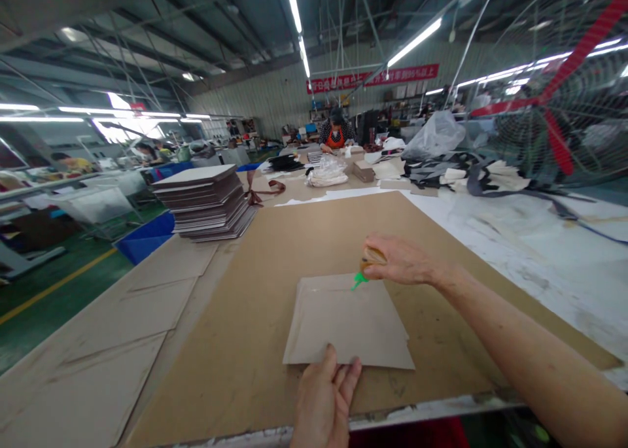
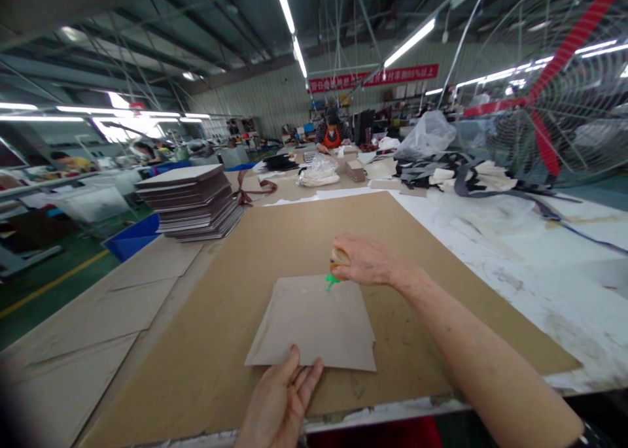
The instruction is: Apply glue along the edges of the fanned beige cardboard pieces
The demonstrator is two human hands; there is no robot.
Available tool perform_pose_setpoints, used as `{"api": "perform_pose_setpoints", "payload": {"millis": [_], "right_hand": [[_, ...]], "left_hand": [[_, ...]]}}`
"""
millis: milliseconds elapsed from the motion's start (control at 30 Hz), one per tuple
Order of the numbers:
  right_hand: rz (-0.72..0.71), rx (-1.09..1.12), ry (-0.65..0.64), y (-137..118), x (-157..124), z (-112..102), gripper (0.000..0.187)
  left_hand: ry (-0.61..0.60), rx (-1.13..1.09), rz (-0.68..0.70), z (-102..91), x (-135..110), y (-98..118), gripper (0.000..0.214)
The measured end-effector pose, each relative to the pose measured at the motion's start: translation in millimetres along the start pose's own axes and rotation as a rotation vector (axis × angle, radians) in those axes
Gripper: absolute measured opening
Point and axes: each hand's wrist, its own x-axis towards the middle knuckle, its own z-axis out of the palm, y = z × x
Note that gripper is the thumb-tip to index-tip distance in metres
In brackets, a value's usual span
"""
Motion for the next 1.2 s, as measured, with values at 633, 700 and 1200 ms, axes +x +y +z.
{"api": "perform_pose_setpoints", "payload": {"millis": [633,700,1200], "right_hand": [[0.124,0.01,-0.089,24,-49,-27,0.024],[0.119,0.012,-0.088,24,-49,-27,0.024],[0.121,0.007,-0.044,20,-69,-26,0.024]], "left_hand": [[-0.003,0.032,0.013,1.8,-1,1,0.005],[-0.005,0.035,0.013,1.8,-1,1,0.005],[-0.046,0.075,-0.035,-0.2,0,4,0.011]]}}
